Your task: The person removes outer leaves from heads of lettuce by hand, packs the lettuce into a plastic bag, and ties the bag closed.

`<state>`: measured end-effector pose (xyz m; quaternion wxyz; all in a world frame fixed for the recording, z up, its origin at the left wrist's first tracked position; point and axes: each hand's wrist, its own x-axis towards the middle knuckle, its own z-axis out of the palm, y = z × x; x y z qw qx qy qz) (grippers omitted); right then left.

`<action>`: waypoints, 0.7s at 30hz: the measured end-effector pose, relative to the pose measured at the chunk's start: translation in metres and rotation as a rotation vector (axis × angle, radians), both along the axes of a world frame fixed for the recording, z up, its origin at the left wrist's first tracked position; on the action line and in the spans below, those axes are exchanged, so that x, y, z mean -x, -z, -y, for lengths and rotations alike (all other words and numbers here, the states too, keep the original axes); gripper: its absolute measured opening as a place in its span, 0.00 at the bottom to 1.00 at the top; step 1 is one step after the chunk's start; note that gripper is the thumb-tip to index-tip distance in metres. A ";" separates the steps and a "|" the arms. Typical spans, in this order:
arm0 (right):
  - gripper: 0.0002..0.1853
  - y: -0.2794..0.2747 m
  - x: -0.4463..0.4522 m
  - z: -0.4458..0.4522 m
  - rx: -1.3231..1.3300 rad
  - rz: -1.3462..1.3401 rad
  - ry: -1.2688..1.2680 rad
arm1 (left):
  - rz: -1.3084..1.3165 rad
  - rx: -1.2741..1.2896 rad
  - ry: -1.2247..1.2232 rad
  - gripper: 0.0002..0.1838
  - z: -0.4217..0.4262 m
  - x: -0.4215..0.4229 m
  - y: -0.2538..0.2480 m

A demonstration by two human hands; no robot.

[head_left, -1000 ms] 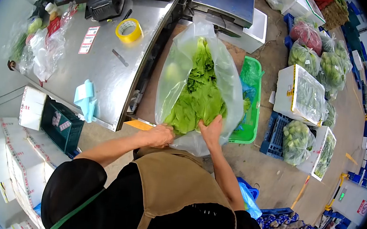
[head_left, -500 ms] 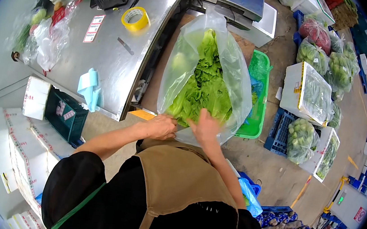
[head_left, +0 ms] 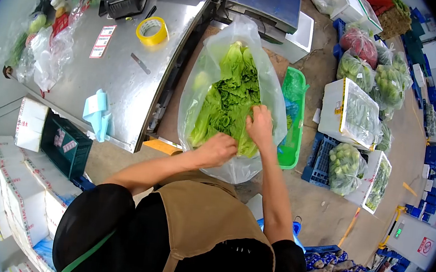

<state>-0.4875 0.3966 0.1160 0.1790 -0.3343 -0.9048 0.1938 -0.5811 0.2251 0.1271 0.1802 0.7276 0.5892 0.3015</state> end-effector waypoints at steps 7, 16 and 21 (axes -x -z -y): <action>0.12 -0.008 0.014 0.001 -0.118 0.404 -0.045 | -0.145 -0.034 0.173 0.22 -0.005 -0.025 0.048; 0.07 -0.009 -0.015 -0.009 -0.200 0.187 -0.366 | -0.221 0.045 0.227 0.23 -0.010 -0.013 0.055; 0.03 -0.042 -0.013 -0.042 -0.180 -0.338 0.161 | -0.130 0.029 0.187 0.19 -0.012 -0.007 0.066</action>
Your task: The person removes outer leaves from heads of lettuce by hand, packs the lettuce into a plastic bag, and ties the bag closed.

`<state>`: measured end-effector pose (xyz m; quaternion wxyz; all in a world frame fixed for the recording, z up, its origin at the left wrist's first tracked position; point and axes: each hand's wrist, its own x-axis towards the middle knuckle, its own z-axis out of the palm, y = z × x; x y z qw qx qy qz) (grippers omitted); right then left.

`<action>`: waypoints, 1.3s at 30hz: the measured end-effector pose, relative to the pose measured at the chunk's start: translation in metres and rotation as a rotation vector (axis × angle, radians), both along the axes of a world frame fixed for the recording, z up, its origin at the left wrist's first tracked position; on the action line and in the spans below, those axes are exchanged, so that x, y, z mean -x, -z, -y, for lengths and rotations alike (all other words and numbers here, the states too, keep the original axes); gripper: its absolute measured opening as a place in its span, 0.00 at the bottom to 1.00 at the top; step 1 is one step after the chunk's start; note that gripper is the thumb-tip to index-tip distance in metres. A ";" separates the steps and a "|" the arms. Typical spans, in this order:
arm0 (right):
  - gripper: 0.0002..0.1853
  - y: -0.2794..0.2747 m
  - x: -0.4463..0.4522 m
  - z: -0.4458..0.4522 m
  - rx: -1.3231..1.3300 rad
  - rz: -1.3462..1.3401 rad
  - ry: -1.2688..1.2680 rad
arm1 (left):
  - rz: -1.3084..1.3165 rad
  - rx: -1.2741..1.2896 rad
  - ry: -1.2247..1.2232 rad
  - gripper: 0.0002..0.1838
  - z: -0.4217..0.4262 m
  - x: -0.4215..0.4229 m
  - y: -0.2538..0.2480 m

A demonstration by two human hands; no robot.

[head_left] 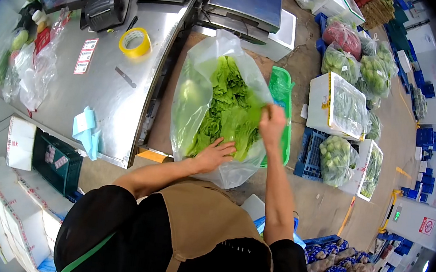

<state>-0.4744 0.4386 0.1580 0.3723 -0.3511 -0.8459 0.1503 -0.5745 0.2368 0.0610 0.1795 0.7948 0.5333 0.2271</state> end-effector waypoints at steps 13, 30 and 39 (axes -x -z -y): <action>0.20 0.064 -0.108 -0.063 0.019 -0.050 0.603 | 0.817 0.106 -0.521 0.12 -0.025 0.025 -0.060; 0.14 0.095 -0.061 0.172 0.463 0.090 0.193 | 0.224 -0.080 -0.295 0.12 -0.072 0.022 -0.024; 0.12 0.105 -0.114 0.204 0.618 -0.147 0.281 | 0.225 -0.036 -0.306 0.11 -0.079 0.033 -0.017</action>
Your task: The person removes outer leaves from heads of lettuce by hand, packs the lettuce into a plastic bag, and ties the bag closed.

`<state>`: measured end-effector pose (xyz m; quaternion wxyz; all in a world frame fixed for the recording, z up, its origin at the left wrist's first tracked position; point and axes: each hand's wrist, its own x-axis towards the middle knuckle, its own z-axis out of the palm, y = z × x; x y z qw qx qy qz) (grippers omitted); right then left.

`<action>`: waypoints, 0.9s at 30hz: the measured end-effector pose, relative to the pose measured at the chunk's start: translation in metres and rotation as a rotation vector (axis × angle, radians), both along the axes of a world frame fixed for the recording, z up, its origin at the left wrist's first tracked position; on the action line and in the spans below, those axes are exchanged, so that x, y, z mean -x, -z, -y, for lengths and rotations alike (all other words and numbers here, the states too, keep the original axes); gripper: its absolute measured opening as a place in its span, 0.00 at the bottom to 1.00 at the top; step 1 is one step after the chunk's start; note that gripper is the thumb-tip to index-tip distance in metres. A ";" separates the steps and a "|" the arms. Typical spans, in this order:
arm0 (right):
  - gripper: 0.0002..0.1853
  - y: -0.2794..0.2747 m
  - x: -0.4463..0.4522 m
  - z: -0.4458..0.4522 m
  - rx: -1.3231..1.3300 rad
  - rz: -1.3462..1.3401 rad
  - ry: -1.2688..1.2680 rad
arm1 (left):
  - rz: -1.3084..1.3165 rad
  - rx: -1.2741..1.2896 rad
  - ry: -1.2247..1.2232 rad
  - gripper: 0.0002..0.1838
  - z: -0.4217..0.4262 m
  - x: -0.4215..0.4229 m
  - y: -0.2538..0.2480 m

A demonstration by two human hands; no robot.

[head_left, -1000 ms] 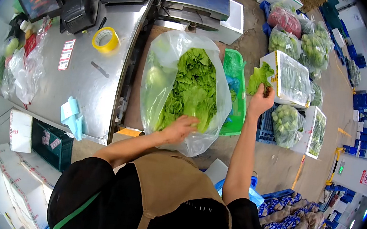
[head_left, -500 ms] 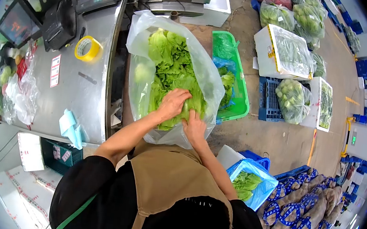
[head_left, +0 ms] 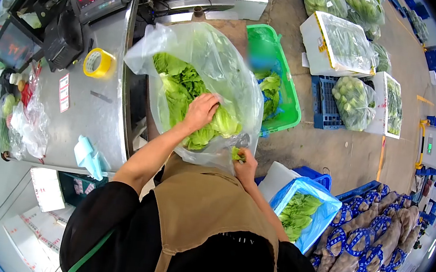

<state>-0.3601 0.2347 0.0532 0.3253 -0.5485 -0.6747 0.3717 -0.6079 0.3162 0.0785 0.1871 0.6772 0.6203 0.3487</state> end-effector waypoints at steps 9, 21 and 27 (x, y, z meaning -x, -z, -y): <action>0.16 -0.135 -0.004 -0.134 -0.186 -0.557 0.472 | 0.034 0.027 0.016 0.12 0.009 -0.010 -0.018; 0.15 -0.042 0.010 -0.080 0.088 0.025 -0.274 | -0.220 -0.101 0.111 0.21 -0.029 -0.052 -0.055; 0.37 -0.026 -0.011 -0.120 0.011 0.121 0.092 | -0.545 0.124 0.236 0.32 -0.028 -0.041 -0.022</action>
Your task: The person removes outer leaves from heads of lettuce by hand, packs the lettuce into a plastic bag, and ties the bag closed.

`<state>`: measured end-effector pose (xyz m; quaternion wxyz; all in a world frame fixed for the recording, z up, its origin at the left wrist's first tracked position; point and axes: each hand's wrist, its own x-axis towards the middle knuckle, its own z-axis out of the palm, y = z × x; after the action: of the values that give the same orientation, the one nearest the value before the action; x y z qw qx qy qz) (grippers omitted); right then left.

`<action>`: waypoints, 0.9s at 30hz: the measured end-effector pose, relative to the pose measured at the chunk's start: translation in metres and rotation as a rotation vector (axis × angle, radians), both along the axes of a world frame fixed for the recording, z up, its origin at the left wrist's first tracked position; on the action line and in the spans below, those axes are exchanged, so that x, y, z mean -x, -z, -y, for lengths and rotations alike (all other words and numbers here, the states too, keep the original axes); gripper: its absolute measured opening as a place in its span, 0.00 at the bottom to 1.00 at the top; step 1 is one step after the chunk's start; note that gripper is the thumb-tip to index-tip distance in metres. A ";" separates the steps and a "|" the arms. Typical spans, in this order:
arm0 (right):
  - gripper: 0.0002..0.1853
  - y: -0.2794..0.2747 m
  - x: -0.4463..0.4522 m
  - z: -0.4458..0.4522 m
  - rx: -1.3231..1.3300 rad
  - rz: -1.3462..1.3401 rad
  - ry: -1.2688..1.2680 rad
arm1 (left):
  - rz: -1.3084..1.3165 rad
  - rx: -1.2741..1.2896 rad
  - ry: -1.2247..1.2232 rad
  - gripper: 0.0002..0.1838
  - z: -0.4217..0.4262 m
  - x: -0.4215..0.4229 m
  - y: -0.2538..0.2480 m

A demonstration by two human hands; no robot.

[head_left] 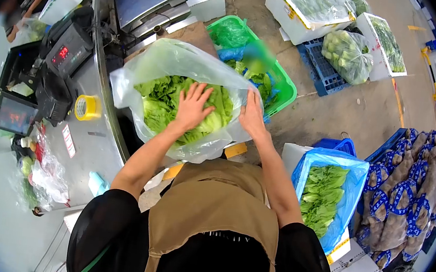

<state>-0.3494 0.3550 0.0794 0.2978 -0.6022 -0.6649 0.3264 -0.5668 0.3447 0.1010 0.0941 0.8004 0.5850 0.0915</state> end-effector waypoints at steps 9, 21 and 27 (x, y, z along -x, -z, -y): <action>0.36 -0.071 0.009 0.007 -0.098 0.120 -0.009 | 0.037 0.136 -0.033 0.33 -0.001 0.030 0.014; 0.14 -0.005 0.044 0.040 0.228 -0.015 -0.121 | 0.165 0.021 -0.061 0.30 0.015 0.043 0.023; 0.18 0.026 0.054 0.049 0.315 -0.164 0.053 | 0.296 -0.033 -0.071 0.28 0.025 0.055 0.029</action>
<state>-0.4030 0.3057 0.0537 0.2616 -0.6303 -0.5629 0.4663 -0.6216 0.3197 0.0719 0.1628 0.7583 0.5913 0.2212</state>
